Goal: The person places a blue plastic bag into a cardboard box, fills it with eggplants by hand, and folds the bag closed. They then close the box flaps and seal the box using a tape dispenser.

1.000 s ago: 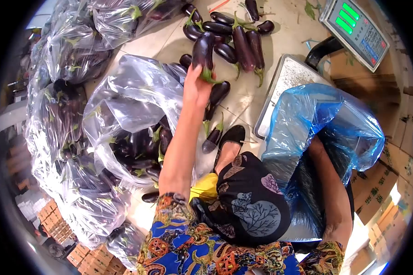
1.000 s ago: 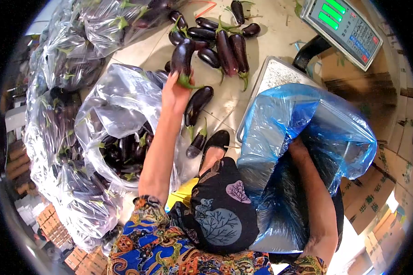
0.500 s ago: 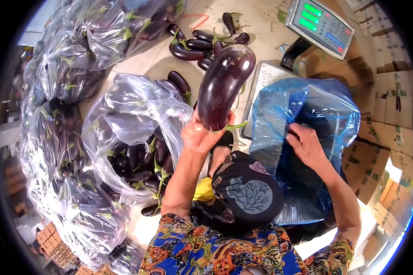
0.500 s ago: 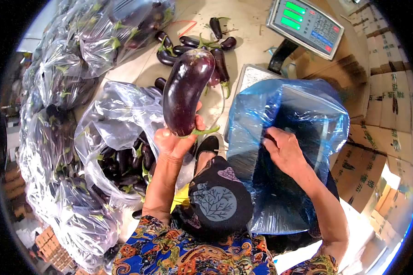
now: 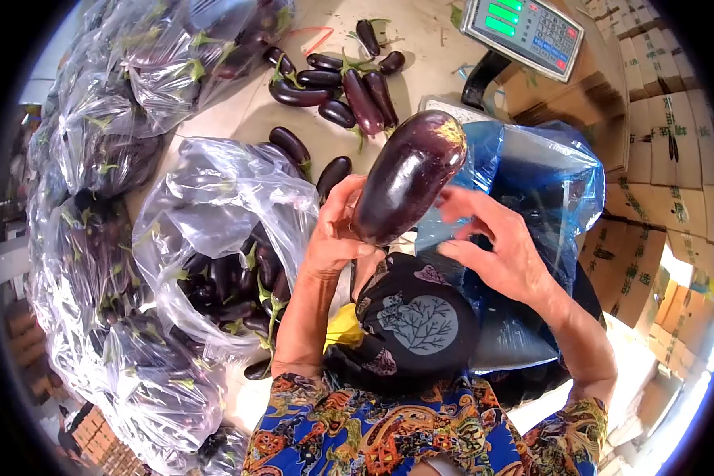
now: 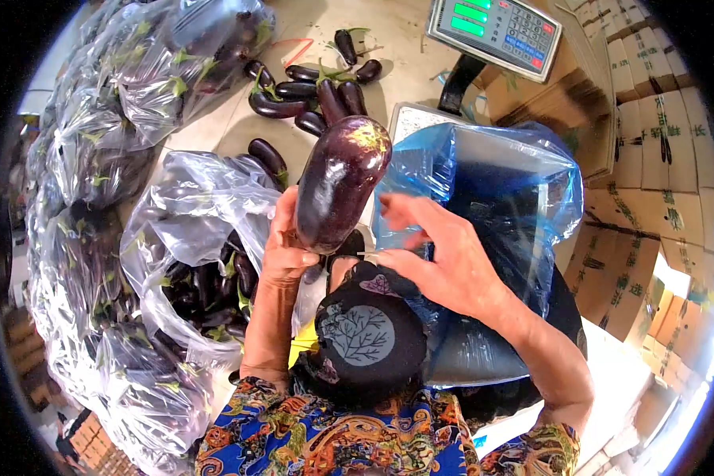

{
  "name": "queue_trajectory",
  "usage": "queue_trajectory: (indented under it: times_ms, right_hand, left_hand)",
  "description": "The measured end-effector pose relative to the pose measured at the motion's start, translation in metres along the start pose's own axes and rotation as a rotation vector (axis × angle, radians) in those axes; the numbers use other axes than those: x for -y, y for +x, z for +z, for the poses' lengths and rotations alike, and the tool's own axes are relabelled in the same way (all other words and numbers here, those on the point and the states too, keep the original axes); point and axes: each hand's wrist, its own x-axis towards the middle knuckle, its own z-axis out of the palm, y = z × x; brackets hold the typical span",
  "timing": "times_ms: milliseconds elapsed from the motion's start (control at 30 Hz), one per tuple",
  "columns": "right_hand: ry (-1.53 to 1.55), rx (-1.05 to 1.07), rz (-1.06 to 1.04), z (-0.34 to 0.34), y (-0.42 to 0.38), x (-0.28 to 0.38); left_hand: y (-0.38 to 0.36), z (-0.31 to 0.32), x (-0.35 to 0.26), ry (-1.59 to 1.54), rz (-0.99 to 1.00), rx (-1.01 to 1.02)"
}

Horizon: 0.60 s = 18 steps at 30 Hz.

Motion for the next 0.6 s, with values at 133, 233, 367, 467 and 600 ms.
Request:
queue_trajectory:
  times_ms: [133, 233, 367, 467, 600]
  right_hand:
    - [0.637, -0.026, 0.180, 0.021, 0.022, 0.008]
    - [0.850, -0.077, 0.179, 0.024, 0.037, -0.013]
    - [1.071, 0.065, 0.231, 0.010, 0.037, -0.022]
    - [0.977, 0.098, 0.221, -0.018, 0.025, -0.010]
    - [0.781, -0.208, 0.422, -0.064, -0.018, 0.012]
  left_hand:
    - [0.002, 0.019, 0.001, 0.461, 0.130, 0.014]
    - [0.009, 0.039, -0.016, 1.249, 0.413, 0.045]
    - [-0.002, 0.047, -0.014, 1.205, 0.572, 0.001]
    - [-0.008, 0.042, -0.014, 0.951, 0.593, -0.282]
    - [-0.012, 0.018, -0.012, 0.346, 0.310, -0.418]
